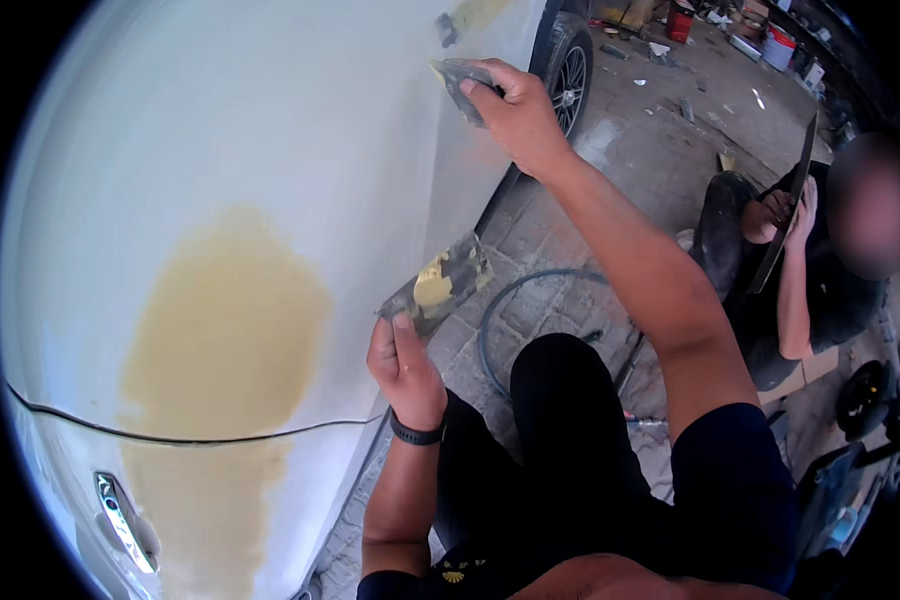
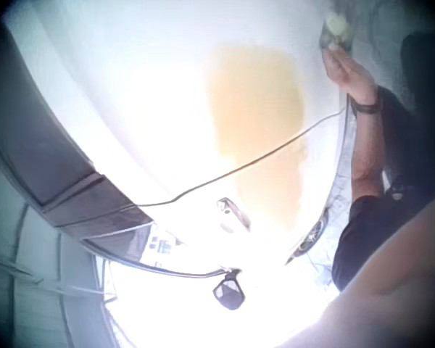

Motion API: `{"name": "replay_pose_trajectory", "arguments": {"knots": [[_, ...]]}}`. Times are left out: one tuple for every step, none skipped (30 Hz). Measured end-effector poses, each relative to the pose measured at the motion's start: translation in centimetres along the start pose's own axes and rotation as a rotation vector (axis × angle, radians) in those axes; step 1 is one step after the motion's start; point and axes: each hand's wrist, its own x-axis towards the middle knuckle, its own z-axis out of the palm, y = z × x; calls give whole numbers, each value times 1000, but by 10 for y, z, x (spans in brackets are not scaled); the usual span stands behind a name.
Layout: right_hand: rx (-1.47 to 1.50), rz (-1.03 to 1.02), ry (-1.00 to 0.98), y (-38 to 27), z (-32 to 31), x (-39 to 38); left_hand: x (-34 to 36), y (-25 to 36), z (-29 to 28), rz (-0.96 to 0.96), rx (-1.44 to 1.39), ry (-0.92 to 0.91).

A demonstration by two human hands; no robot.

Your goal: The person applies a beige body filler to the side panel of a white car using a metal spreader. They repeatedly scoop filler from a container and spread it across the surface, smoothing the material to fill imperfections.

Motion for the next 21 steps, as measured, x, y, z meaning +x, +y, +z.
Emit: {"name": "replay_pose_trajectory", "arguments": {"knots": [[-94,-144,-30,-27,-12,-11,21,12,11,23,-3,-28],[-119,-198,-62,-48,-14,-29,42,20,17,43,4,-39],[-200,-268,-77,-67,-12,-56,47,30,18,65,20,-29],[-301,-351,-74,-82,-14,-76,54,38,25,85,26,-36],[-358,-419,-108,-83,-10,-89,61,40,26,100,49,-63],[-416,-492,-133,-82,-8,-98,34,42,27,161,71,-79],[-468,-582,-158,-84,-13,-128,40,44,29,163,91,-95],[-457,-603,-156,-88,-15,-151,13,45,31,205,113,-91],[-462,-608,-146,-92,-10,-152,11,45,37,269,175,-103],[-466,-612,-136,-95,-5,-153,9,48,40,333,235,-110],[-448,-597,-130,-96,-1,-153,10,52,42,329,290,-152],[-430,-583,-130,-94,0,-156,7,56,44,324,343,-188],[-412,-569,-130,-93,-1,-159,6,57,44,319,397,-224],[-404,-568,-153,-95,-3,-163,10,48,41,301,328,-231],[-396,-551,-203,-94,-6,-167,15,33,36,282,261,-233],[-398,-533,-245,-89,-12,-169,20,32,37,287,240,-218],[-400,-515,-286,-83,-18,-171,24,29,37,292,223,-194],[-401,-486,-356,-74,-25,-171,24,35,40,320,251,-152],[-344,-409,-275,-70,-32,-163,26,37,43,348,256,-112],[-284,-333,-195,-66,-40,-150,28,37,42,366,276,-84],[-220,-257,-122,-62,-48,-135,29,34,40,372,299,-58]]}}
